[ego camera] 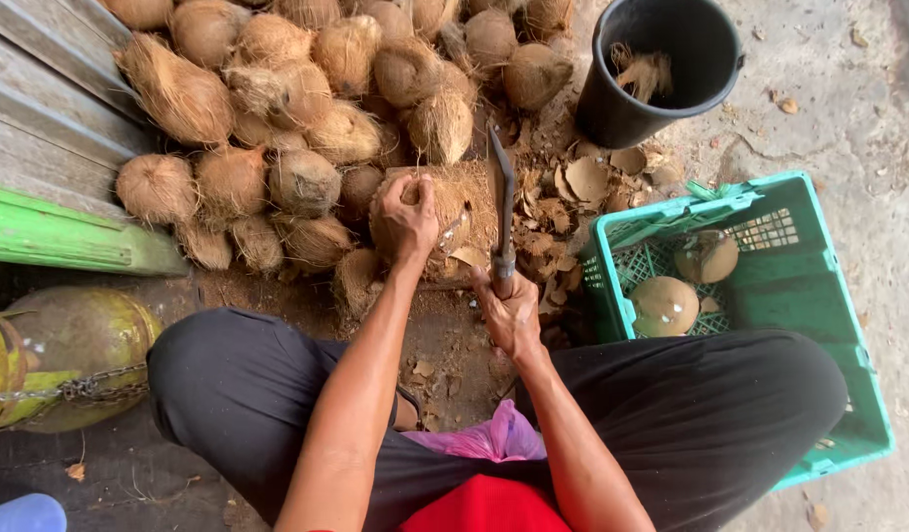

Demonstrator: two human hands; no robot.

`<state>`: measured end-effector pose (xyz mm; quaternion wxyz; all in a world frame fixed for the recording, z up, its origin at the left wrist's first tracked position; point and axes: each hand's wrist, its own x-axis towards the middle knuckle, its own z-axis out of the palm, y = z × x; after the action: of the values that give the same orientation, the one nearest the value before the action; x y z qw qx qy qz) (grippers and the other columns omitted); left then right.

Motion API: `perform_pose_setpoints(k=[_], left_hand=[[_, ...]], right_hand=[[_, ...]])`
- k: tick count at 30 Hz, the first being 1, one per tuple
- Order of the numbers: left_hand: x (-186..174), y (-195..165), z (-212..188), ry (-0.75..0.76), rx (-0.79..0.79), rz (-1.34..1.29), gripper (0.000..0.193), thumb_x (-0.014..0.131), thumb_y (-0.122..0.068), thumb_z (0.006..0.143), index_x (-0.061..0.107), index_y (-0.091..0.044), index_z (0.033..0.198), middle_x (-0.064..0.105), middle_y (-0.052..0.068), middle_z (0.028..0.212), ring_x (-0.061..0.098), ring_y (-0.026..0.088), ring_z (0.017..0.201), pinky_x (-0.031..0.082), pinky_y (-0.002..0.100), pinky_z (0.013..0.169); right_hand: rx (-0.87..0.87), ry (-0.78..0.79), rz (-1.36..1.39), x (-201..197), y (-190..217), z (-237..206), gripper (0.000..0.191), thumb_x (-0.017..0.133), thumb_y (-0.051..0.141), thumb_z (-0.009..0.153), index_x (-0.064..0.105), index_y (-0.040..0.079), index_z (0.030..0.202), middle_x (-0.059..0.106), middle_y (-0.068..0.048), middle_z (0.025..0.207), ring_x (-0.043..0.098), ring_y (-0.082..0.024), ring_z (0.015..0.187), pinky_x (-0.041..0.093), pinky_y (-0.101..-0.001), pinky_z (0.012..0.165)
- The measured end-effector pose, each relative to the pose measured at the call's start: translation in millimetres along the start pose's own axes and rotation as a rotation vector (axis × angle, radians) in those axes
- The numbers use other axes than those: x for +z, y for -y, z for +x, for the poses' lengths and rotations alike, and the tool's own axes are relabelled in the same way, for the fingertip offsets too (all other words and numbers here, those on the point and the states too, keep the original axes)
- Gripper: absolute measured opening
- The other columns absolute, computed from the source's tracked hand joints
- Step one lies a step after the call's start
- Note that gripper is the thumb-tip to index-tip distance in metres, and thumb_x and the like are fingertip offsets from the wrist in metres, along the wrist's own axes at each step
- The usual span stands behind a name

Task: The person sits on the ground and husks coconuts, chopping off the fibrous outer husk with a heavy cleaver against a wooden block. Husked coconuts are placed into a green plastic crate, and discarded husk pieces pile around the work area.

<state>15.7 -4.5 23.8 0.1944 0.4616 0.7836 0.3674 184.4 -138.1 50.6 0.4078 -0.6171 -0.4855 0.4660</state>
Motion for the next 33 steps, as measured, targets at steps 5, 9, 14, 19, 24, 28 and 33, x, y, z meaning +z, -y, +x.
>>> perform_pose_setpoints(k=[5,9,14,19,24,28,33], left_hand=[[8,1,1,0.008,-0.030,-0.093,0.057,0.051,-0.066,0.091,0.072,-0.014,0.104,0.073,0.005,0.105,0.067,0.023,0.094,0.053,0.043,0.085],[8,2,1,-0.005,0.071,-0.325,0.061,0.053,-0.071,0.093,0.072,-0.014,0.102,0.074,0.006,0.101,0.069,0.023,0.095,0.054,0.042,0.091],[11,17,3,-0.021,0.067,-0.100,0.065,0.047,-0.074,0.094,0.071,-0.014,0.105,0.071,0.007,0.116,0.064,0.025,0.105,0.047,0.046,0.095],[17,19,12,-0.045,0.073,-0.210,0.067,0.049,-0.075,0.093,0.070,-0.012,0.103,0.070,0.010,0.118,0.065,0.026,0.112,0.047,0.047,0.105],[20,11,-1,-0.077,-0.003,-0.296,0.072,0.063,-0.072,0.085,0.065,-0.009,0.121,0.063,0.013,0.127,0.060,0.028,0.113,0.047,0.050,0.096],[16,6,-1,-0.144,0.085,-0.422,0.067,0.066,-0.070,0.089,0.067,-0.011,0.120,0.068,0.011,0.124,0.065,0.026,0.115,0.052,0.044,0.103],[8,6,-2,-0.093,-0.010,-0.069,0.058,0.063,-0.064,0.091,0.069,-0.014,0.118,0.067,0.010,0.128,0.064,0.027,0.113,0.049,0.048,0.096]], right_hand=[[0.378,0.223,-0.089,-2,-7,17,0.032,0.063,0.028,0.095,0.055,0.012,0.069,0.055,0.000,0.056,0.045,-0.012,0.043,0.041,-0.0341,0.040],[0.210,0.046,-0.064,-9,-2,14,0.040,0.066,0.033,0.098,0.051,0.012,0.068,0.048,0.002,0.054,0.044,-0.009,0.045,0.037,-0.0304,0.041],[0.070,-0.004,0.177,2,-18,10,0.045,0.070,0.028,0.101,0.048,0.009,0.066,0.047,0.003,0.056,0.041,-0.010,0.047,0.033,-0.0303,0.041],[0.577,0.237,0.106,14,-36,18,0.035,0.071,0.028,0.096,0.048,0.011,0.076,0.051,-0.002,0.056,0.046,-0.015,0.040,0.042,-0.0343,0.038],[0.308,0.171,0.027,1,-5,10,0.028,0.071,0.026,0.095,0.049,0.009,0.087,0.055,-0.001,0.062,0.056,-0.012,0.047,0.047,-0.0303,0.042],[0.167,0.012,0.073,-10,30,2,0.021,0.067,0.024,0.096,0.051,0.011,0.091,0.050,0.000,0.063,0.050,-0.011,0.050,0.043,-0.0318,0.043],[0.085,-0.038,-0.046,9,20,5,0.023,0.066,0.021,0.102,0.053,0.007,0.088,0.050,0.001,0.067,0.045,-0.012,0.057,0.041,-0.0345,0.049]])
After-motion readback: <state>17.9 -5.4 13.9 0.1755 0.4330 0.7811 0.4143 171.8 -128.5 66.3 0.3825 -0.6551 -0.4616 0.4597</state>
